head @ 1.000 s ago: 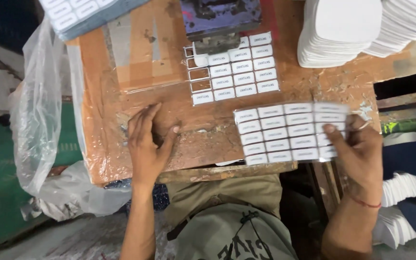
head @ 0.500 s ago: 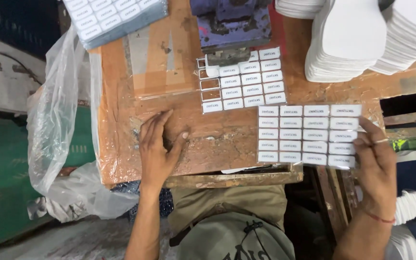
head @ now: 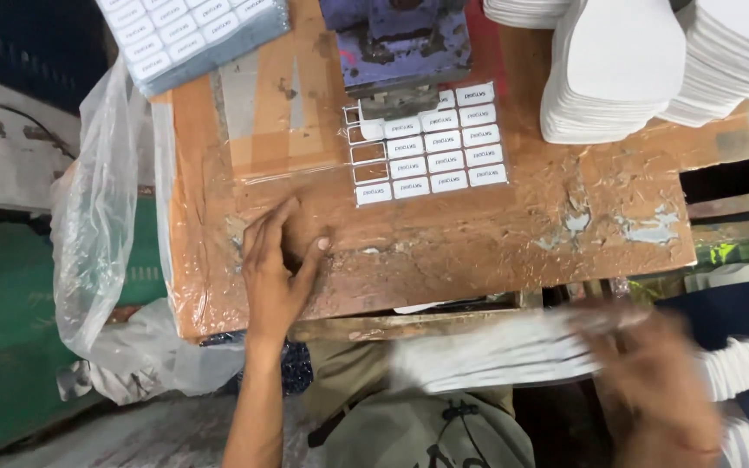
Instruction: The person places white plastic objects onto a wooden table and applies a sheet of labels using a manual press machine. They then remove the objects and peel off the label backing to reveal the applied text.
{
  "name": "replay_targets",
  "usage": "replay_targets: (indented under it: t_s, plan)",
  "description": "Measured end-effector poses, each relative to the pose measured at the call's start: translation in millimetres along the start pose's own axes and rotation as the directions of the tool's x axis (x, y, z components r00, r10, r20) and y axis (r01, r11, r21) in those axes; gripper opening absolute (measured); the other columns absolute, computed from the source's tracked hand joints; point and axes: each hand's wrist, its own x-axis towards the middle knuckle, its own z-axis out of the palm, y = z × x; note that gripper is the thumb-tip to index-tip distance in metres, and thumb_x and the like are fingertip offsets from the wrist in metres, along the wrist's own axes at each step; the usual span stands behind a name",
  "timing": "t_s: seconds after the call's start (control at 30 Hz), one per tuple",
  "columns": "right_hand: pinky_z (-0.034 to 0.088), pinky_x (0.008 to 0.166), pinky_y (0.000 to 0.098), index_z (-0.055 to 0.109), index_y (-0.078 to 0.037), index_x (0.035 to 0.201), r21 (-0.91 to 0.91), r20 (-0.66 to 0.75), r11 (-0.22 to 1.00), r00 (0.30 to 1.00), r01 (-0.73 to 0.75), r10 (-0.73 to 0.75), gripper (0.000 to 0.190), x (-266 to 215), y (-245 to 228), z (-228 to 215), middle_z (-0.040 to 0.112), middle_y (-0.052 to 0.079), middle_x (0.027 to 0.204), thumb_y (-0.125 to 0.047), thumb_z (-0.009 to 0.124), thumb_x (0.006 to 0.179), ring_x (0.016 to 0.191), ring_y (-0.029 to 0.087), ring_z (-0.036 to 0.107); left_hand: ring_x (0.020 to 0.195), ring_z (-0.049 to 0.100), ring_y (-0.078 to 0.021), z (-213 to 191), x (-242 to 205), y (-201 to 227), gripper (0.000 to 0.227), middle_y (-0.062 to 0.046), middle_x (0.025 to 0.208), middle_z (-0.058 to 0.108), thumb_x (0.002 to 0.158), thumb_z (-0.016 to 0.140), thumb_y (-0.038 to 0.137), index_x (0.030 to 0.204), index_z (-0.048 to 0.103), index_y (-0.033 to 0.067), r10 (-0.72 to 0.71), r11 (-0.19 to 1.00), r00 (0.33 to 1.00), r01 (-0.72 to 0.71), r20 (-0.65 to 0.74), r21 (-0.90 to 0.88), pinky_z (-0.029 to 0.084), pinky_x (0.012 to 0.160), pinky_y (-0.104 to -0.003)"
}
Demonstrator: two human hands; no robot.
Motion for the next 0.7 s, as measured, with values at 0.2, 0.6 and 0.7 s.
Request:
replay_targets:
  t_s: [0.2,0.6,0.7]
  plan:
    - [0.035,0.053,0.0282,0.050,0.008,0.083,-0.204,-0.429,0.928,0.880,-0.313,0.203,0.038,6,124,-50,0.052,0.009,0.064,-0.011,0.077,0.101,0.060,0.007,0.042,0.114,0.061,-0.0337,19,70,0,0.097,-0.017,0.113,0.070,0.086,0.083,0.050,0.155,0.039,-0.0024,-0.135,0.991,0.987,0.132,0.089,0.038,0.047,0.102,-0.049]
    - [0.029,0.055,0.0195,0.063,0.011,0.115,-0.034,-0.497,0.966,0.843,-0.255,0.205,0.026,26,131,-39,0.053,-0.003,0.076,-0.009,0.079,0.109,0.066,0.002,0.039,0.113,0.053,-0.0384,97,158,-16,0.065,-0.019,0.113,0.061,0.068,0.095,0.053,0.103,0.073,0.0028,0.076,0.991,0.987,-0.090,0.145,0.096,0.046,0.095,-0.050]
    - [0.030,0.054,0.0185,0.063,0.011,0.120,0.023,-0.497,0.966,0.836,-0.257,0.234,0.027,26,125,-37,0.057,-0.001,0.080,-0.010,0.079,0.111,0.066,0.002,0.043,0.113,0.058,-0.0368,84,170,3,0.066,-0.018,0.113,0.067,0.063,0.097,0.042,0.109,0.070,0.0029,-0.068,0.998,0.968,0.068,0.241,0.007,0.048,0.097,-0.047]
